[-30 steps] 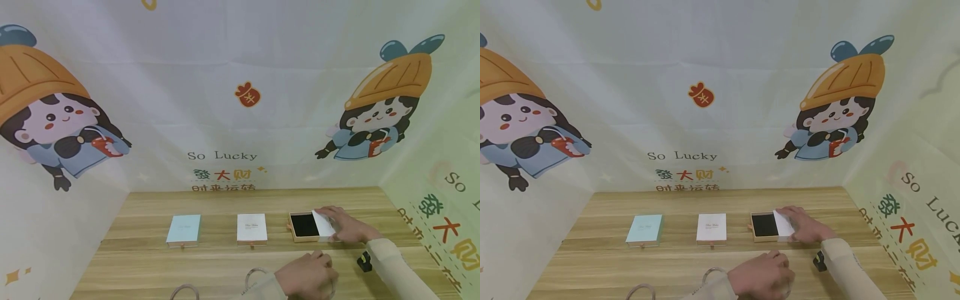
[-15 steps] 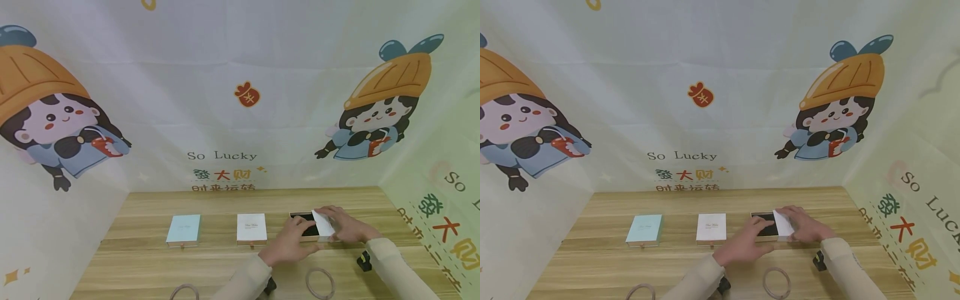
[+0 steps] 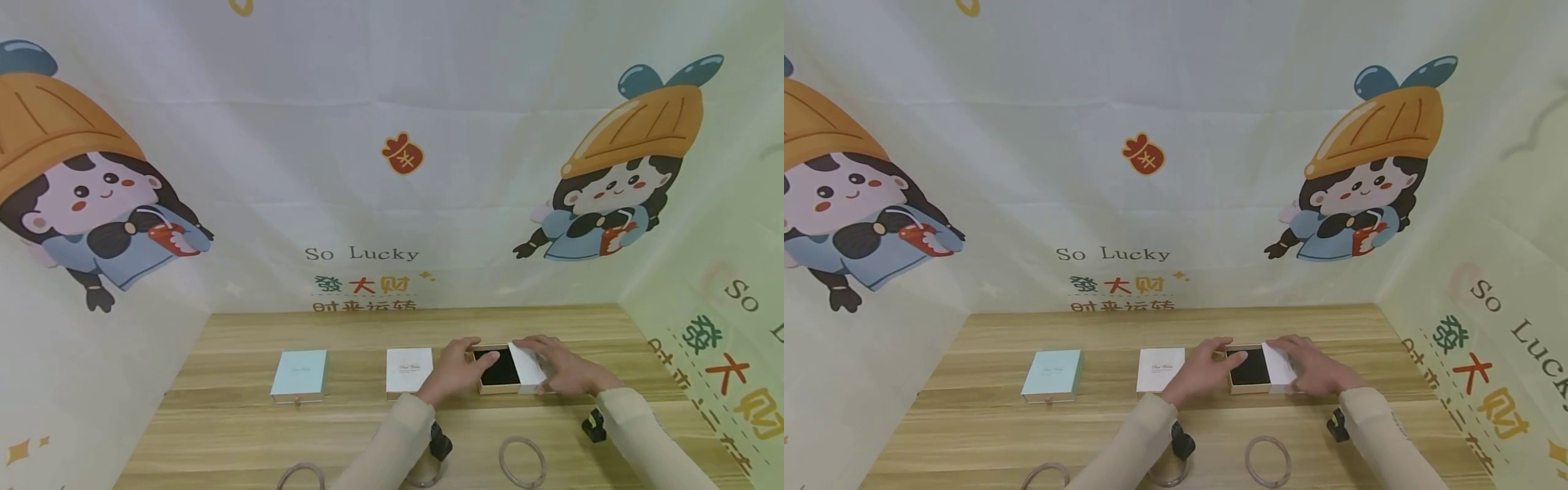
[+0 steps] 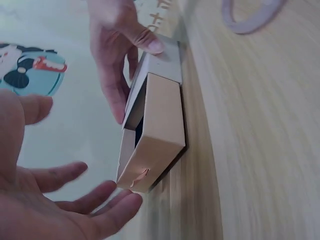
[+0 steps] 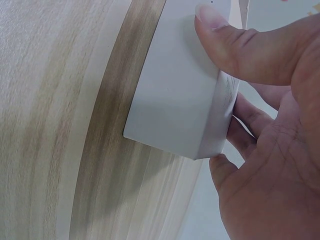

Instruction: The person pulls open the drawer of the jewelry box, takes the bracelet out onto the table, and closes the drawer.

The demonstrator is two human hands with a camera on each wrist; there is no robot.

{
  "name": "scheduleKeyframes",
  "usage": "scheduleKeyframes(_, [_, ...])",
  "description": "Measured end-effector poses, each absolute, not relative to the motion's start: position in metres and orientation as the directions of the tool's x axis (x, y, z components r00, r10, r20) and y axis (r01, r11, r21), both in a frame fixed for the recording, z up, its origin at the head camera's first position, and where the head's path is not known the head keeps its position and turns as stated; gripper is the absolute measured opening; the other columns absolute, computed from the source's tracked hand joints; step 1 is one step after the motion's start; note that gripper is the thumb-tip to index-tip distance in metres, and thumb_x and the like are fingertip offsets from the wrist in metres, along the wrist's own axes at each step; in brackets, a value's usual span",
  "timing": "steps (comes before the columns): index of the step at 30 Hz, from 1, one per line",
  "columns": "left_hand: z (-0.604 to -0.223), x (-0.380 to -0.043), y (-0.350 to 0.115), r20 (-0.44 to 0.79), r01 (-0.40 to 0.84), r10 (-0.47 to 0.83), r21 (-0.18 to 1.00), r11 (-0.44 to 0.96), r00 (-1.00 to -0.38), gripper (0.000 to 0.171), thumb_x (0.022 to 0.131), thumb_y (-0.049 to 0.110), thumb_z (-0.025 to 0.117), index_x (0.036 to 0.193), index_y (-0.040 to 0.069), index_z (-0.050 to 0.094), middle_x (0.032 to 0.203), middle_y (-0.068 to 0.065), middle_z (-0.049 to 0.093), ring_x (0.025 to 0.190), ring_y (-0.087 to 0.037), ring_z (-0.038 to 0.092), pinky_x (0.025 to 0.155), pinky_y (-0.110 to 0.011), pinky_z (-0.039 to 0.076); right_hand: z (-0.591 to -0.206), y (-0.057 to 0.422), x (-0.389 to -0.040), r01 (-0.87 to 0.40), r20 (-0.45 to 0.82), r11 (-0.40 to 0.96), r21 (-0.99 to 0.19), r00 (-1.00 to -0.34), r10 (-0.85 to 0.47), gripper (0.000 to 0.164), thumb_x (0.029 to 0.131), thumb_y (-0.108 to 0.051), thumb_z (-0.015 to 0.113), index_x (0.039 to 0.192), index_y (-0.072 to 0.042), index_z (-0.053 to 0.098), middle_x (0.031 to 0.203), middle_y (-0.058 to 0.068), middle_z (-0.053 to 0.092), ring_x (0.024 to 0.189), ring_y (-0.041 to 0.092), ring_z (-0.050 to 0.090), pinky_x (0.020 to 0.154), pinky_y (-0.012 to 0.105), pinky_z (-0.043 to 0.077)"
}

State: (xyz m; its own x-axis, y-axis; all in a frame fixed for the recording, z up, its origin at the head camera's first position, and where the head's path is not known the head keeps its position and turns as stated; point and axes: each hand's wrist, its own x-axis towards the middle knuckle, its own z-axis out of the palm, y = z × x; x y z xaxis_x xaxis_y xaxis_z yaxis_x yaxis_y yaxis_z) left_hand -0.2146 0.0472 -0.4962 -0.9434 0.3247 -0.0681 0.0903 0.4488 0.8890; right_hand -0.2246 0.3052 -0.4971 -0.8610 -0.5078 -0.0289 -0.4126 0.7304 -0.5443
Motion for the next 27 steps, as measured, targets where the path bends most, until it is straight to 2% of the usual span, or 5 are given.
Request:
scheduleKeyframes(6, [-0.500,-0.222,0.049,-0.189,-0.081,0.225,0.906,0.416,-0.956,0.063,0.100,0.045,0.062,0.146,0.003,0.054,0.139,-0.020,0.062,0.126,-0.034,0.061,0.101,-0.050,0.053,-0.498,0.305,-0.225,-0.413,-0.031,0.735,-0.538,-0.862,-0.506,0.088,0.070,-0.004,0.084,0.150,-0.005,0.048,0.153,0.029,0.040,0.135,0.051,0.037,0.101,0.076,0.039])
scheduleKeyframes(9, [-0.500,-0.224,0.050,-0.223,-0.127,0.192,0.900,0.417,-0.956,0.055,0.102,0.035,0.061,0.143,-0.001,0.054,0.130,-0.018,0.067,0.107,-0.026,0.067,0.087,-0.040,0.057,-0.499,0.306,-0.226,-0.415,-0.027,0.739,-0.531,-0.863,-0.505,0.089,0.069,-0.002,0.084,0.150,-0.005,0.048,0.153,0.029,0.040,0.135,0.052,0.037,0.102,0.076,0.038])
scheduleKeyframes(13, [-0.504,-0.226,0.050,-0.241,-0.152,0.163,0.892,0.426,-0.957,0.046,0.098,0.016,0.059,0.138,-0.006,0.056,0.107,-0.016,0.072,0.074,-0.016,0.068,0.069,-0.025,0.051,-0.500,0.306,-0.226,-0.417,-0.027,0.741,-0.527,-0.862,-0.505,0.090,0.069,-0.002,0.083,0.151,-0.005,0.047,0.153,0.030,0.040,0.135,0.052,0.036,0.102,0.077,0.038])
scheduleKeyframes(20, [-0.511,-0.226,0.054,-0.203,-0.139,0.109,0.894,0.426,-0.973,0.012,0.089,-0.001,0.061,0.092,-0.002,0.072,0.061,-0.003,0.065,0.051,-0.008,0.058,0.050,-0.020,0.047,-0.498,0.305,-0.225,-0.413,-0.030,0.740,-0.531,-0.863,-0.504,0.089,0.069,-0.001,0.084,0.150,-0.005,0.048,0.153,0.028,0.041,0.135,0.050,0.038,0.102,0.074,0.040])
scheduleKeyframes(27, [-0.516,-0.229,0.058,-0.176,-0.136,0.059,0.898,0.418,-0.983,0.010,0.084,-0.009,0.064,0.081,0.000,0.070,0.061,-0.005,0.067,0.046,-0.007,0.059,0.046,-0.019,0.051,-0.494,0.304,-0.223,-0.411,-0.032,0.739,-0.534,-0.864,-0.503,0.090,0.067,0.000,0.083,0.150,-0.005,0.048,0.152,0.028,0.042,0.134,0.050,0.038,0.101,0.072,0.041])
